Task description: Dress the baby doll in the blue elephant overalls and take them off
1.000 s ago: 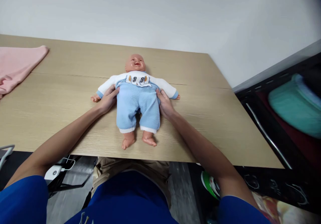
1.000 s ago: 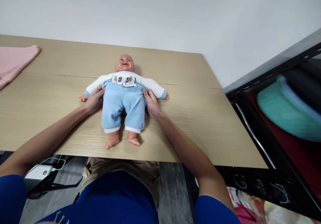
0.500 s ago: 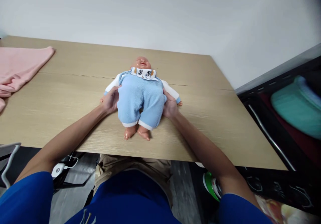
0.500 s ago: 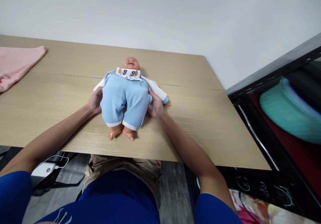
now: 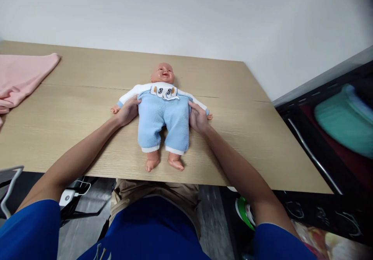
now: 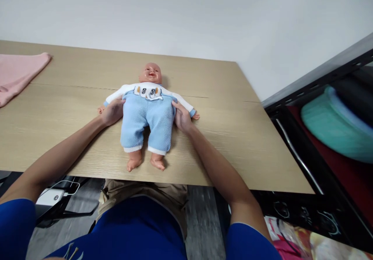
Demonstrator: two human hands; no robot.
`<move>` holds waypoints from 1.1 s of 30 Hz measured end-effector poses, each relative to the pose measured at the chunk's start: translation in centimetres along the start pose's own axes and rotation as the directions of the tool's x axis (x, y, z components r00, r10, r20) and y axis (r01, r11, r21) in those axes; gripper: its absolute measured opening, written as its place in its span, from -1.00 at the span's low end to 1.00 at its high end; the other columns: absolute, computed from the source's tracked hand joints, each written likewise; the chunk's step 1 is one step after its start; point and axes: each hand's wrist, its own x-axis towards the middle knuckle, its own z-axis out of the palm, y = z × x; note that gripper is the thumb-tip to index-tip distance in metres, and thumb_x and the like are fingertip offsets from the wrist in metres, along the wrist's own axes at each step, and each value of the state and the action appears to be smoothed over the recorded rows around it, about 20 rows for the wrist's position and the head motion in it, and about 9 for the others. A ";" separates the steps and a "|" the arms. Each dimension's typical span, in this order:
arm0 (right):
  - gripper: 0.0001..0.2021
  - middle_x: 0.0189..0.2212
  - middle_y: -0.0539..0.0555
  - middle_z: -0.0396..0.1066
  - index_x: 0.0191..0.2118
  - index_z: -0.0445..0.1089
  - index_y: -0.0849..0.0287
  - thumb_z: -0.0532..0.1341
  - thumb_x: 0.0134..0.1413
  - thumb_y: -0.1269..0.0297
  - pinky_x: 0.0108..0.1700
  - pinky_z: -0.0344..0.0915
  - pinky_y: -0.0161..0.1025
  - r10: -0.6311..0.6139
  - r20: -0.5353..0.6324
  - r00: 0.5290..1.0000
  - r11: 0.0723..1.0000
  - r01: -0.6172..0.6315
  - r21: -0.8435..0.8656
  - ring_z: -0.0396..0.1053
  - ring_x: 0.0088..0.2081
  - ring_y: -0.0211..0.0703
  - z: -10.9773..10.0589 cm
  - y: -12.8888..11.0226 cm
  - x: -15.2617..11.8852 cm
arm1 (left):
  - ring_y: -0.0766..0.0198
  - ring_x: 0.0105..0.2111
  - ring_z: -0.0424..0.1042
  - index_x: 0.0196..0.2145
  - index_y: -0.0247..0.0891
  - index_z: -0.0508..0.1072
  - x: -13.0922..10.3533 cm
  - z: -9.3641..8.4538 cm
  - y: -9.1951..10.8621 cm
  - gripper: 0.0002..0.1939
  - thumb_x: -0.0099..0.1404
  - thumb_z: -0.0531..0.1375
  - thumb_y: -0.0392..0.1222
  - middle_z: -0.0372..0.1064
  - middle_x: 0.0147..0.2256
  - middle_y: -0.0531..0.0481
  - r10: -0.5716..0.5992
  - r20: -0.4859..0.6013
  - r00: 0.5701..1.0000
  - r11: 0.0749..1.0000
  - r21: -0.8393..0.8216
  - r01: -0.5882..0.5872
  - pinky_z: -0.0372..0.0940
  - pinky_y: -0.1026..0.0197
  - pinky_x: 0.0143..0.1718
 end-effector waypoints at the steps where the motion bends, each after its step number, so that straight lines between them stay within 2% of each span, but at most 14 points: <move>1: -0.50 -0.02 0.11 0.73 -0.16 0.61 -0.06 0.53 -0.02 -0.33 0.45 0.53 0.22 -0.007 -0.006 1.000 1.000 0.007 -0.014 0.57 0.32 0.33 -0.1 0.1 0.1 | -0.21 0.04 0.64 -0.20 -0.10 0.50 0.0 -0.4 0.0 -0.55 0.24 0.55 0.21 0.59 -0.20 -0.11 0.020 -0.018 1.000 1.000 0.014 -0.020 0.51 -0.21 0.15; 4: -0.46 -0.12 0.10 0.69 -0.22 0.59 -0.04 0.52 0.02 -0.43 0.36 0.54 0.20 -0.029 0.042 0.999 0.990 0.035 -0.135 0.58 0.20 0.31 -0.5 -0.4 0.1 | -0.05 -0.15 0.55 -0.27 -0.10 0.46 0.0 -1.0 0.2 -0.50 0.24 0.59 0.24 0.45 -0.29 -0.04 0.089 -0.054 0.995 0.994 0.067 -0.086 0.46 -0.11 0.03; 7: -0.46 -0.21 0.06 0.64 -0.27 0.60 -0.02 0.61 0.02 -0.38 0.24 0.55 0.11 -0.044 0.127 0.991 0.961 0.077 -0.265 0.57 0.04 0.21 -0.7 -1.7 0.3 | 0.02 -0.18 0.49 -0.25 -0.11 0.49 0.1 -0.7 0.8 -0.43 0.29 0.60 0.36 0.42 -0.27 -0.04 0.128 -0.044 0.991 0.985 0.122 -0.122 0.40 -0.06 0.00; 12: -0.54 -0.11 0.04 0.66 -0.13 0.67 -0.03 0.63 0.08 -0.25 0.27 0.55 0.05 -0.022 0.206 0.978 0.979 0.062 -0.193 0.59 0.06 0.14 0.2 -3.1 2.2 | 0.03 -0.23 0.45 -0.20 -0.08 0.45 0.6 0.5 1.4 -0.32 0.29 0.58 0.52 0.32 -0.31 0.01 0.121 -0.067 0.990 0.981 0.163 -0.109 0.35 -0.03 -0.08; 17: -0.47 -0.10 -0.03 0.67 -0.12 0.62 -0.06 0.74 -0.12 -0.16 0.30 0.57 0.01 0.007 0.162 0.987 0.989 0.017 -0.146 0.61 0.05 0.07 0.0 -1.5 3.9 | -0.05 -0.12 0.49 -0.21 -0.09 0.39 0.7 0.1 0.7 -0.32 0.30 0.57 0.48 0.39 -0.25 -0.04 0.122 -0.124 0.985 0.990 0.084 -0.112 0.42 -0.09 0.00; 21: -0.41 0.00 -0.02 0.70 -0.02 0.63 -0.08 0.75 -0.10 -0.18 0.39 0.54 0.01 -0.009 0.137 0.991 0.979 0.036 -0.200 0.62 0.12 0.07 -0.6 -0.2 3.3 | -0.07 -0.10 0.53 -0.25 -0.10 0.40 0.6 -0.3 0.1 -0.35 0.36 0.54 0.48 0.41 -0.27 -0.05 0.100 -0.133 0.986 0.994 0.068 -0.091 0.46 -0.13 0.03; 26: -0.31 0.01 0.02 0.71 0.02 0.59 -0.08 0.79 -0.18 -0.16 0.33 0.60 0.04 0.005 0.130 0.992 0.990 0.014 -0.143 0.65 0.09 0.08 -0.6 -0.1 3.0 | -0.05 -0.11 0.55 -0.20 -0.09 0.44 0.8 0.3 -0.1 -0.34 0.39 0.50 0.55 0.46 -0.26 -0.04 0.167 -0.149 0.975 0.984 0.093 -0.155 0.44 -0.10 0.02; 30: -0.34 -0.02 0.00 0.69 -0.02 0.60 -0.06 0.77 -0.12 -0.24 0.33 0.59 0.00 0.002 0.166 0.986 0.978 0.033 -0.207 0.63 0.09 0.06 -1.5 0.2 3.7 | 0.10 -0.21 0.49 -0.18 -0.11 0.51 1.0 0.2 -0.2 -0.35 0.38 0.53 0.54 0.47 -0.27 0.00 0.200 -0.165 0.966 0.975 0.136 -0.178 0.42 0.05 -0.07; 33: -0.39 -0.06 0.02 0.68 -0.11 0.63 -0.01 0.67 0.02 -0.39 0.45 0.52 0.02 -0.002 0.187 0.982 0.957 0.056 -0.285 0.62 0.16 0.08 -2.3 1.0 4.3 | 0.19 -0.24 0.43 -0.21 -0.14 0.53 0.9 -0.4 -0.2 -0.34 0.36 0.54 0.53 0.45 -0.28 0.04 0.242 -0.155 0.958 0.953 0.223 -0.205 0.38 0.14 -0.11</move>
